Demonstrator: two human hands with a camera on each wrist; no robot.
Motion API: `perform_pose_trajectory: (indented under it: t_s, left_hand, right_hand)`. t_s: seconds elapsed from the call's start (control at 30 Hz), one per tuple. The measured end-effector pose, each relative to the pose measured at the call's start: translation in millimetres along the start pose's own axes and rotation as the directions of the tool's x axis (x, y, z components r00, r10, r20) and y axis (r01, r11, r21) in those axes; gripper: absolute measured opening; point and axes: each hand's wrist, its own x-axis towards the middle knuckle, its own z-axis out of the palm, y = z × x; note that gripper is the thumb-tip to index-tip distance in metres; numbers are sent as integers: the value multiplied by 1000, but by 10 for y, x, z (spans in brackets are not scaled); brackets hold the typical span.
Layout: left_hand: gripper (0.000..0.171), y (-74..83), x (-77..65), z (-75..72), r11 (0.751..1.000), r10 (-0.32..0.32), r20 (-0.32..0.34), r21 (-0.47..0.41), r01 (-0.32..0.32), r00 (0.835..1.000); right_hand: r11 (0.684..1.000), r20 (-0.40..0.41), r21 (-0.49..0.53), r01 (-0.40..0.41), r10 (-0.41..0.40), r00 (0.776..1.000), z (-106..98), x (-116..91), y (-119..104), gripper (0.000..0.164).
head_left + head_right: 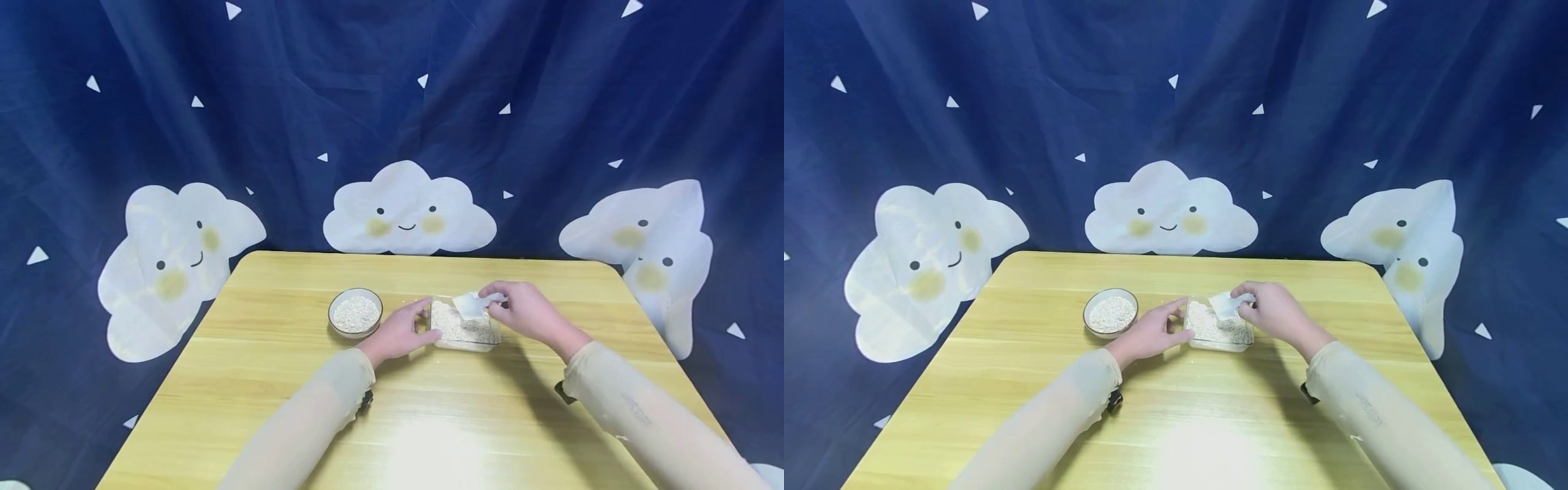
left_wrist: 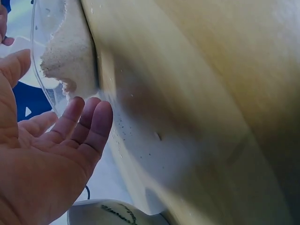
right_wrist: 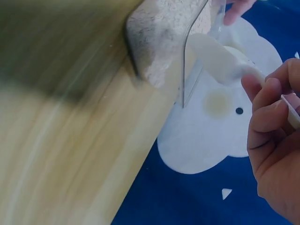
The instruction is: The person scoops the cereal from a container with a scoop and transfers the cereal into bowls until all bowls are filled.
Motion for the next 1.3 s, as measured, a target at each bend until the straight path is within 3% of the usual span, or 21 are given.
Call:
perform_pose_trajectory:
  t_s: [0.17,0.4,0.53,0.73,1.1,1.2,1.3]
  left_hand:
    - [88,-35,27,1,999,-12,10,42,12,1000]
    - [89,-26,38,-24,1000,-5,12,29,5,1000]
    - [88,-27,48,-26,999,0,18,35,-1,1000]
    - [94,-49,56,-34,996,15,31,86,-18,999]
    - [102,-80,59,4,996,19,21,90,-21,1000]
    - [102,-85,59,9,995,22,22,96,-24,1000]
    - [102,-87,46,3,996,22,23,91,-24,1000]
  right_hand:
    - [995,29,-82,64,-62,998,87,106,-77,28]
    - [994,77,-81,73,-67,995,124,226,-115,28]
    - [985,102,-108,132,-121,987,108,279,-120,30]
    - [942,147,-191,275,-249,957,88,279,-139,33]
    - [865,235,-308,396,-334,913,-57,13,-143,30]
    - [881,226,-290,374,-317,921,-113,-73,-91,30]
    - [948,201,-175,266,-231,952,-150,-118,10,28]
